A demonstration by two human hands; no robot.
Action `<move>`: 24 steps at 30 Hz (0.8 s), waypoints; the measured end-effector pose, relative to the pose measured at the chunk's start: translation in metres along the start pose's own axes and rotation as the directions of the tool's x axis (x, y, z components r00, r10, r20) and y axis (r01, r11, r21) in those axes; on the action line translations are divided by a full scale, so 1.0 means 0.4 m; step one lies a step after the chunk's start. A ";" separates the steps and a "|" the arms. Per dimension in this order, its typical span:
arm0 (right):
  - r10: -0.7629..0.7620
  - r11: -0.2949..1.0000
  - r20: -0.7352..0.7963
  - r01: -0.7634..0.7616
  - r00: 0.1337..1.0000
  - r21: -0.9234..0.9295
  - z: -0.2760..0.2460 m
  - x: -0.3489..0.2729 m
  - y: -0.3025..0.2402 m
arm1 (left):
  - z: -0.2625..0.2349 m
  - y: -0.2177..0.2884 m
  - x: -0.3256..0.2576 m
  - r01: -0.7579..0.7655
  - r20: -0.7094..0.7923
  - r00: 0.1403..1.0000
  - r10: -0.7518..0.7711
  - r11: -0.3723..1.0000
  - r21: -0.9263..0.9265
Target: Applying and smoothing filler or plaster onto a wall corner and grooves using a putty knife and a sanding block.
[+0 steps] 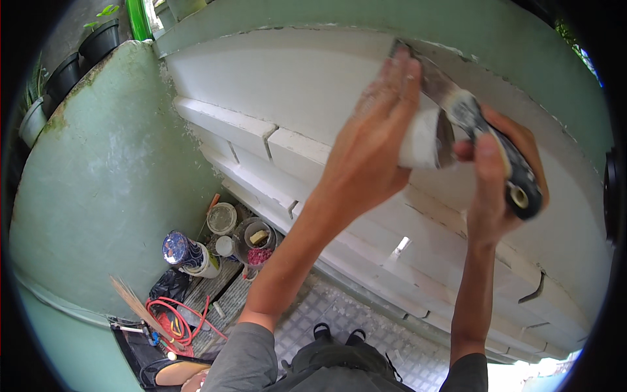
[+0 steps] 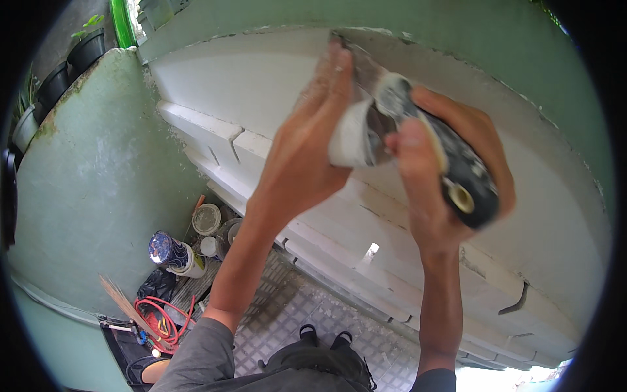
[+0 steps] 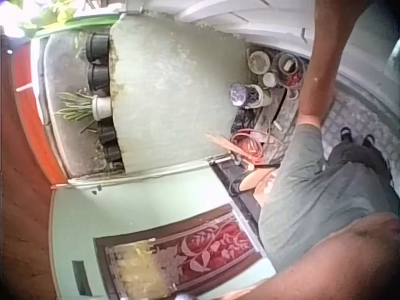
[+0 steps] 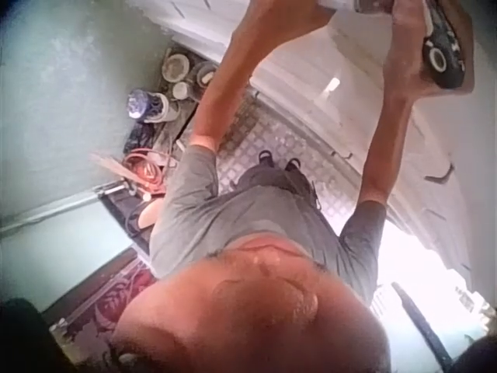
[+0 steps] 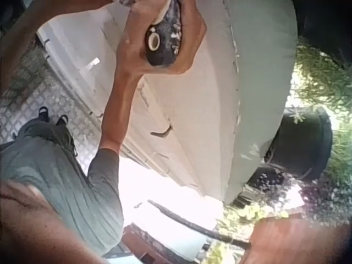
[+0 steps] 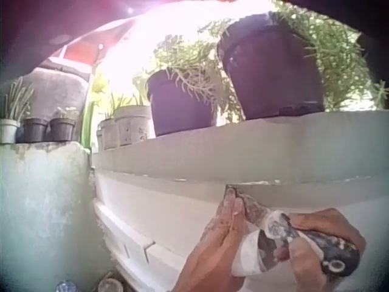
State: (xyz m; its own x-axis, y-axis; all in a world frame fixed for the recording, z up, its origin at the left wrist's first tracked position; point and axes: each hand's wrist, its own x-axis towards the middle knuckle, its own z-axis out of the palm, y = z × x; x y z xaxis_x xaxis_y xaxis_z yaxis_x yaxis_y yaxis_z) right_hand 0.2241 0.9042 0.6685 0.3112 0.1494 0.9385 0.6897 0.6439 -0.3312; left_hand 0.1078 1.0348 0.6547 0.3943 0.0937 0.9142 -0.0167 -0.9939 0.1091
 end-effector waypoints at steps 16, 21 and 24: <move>0.129 0.992 -0.044 -0.128 0.991 0.018 -0.024 0.021 -0.011 | 0.023 0.023 0.013 0.046 0.034 0.998 -0.047 0.998 0.031; 0.116 0.988 -0.049 -0.121 0.992 -0.093 -0.018 0.044 -0.031 | 0.022 0.028 0.021 0.011 0.052 0.999 -0.013 1.000 0.029; 0.152 0.985 -0.014 -0.152 0.988 -0.079 -0.023 0.037 -0.028 | 0.034 0.024 0.013 0.027 -0.051 0.998 -0.025 0.999 0.037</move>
State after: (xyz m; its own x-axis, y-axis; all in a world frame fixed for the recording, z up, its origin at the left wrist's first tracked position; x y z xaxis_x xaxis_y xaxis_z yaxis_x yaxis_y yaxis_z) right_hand 0.2269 0.8925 0.6853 0.4214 0.2347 0.8760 0.6838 0.5522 -0.4770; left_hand 0.1221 1.0250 0.6551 0.3472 0.1218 0.9299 0.0277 -0.9924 0.1197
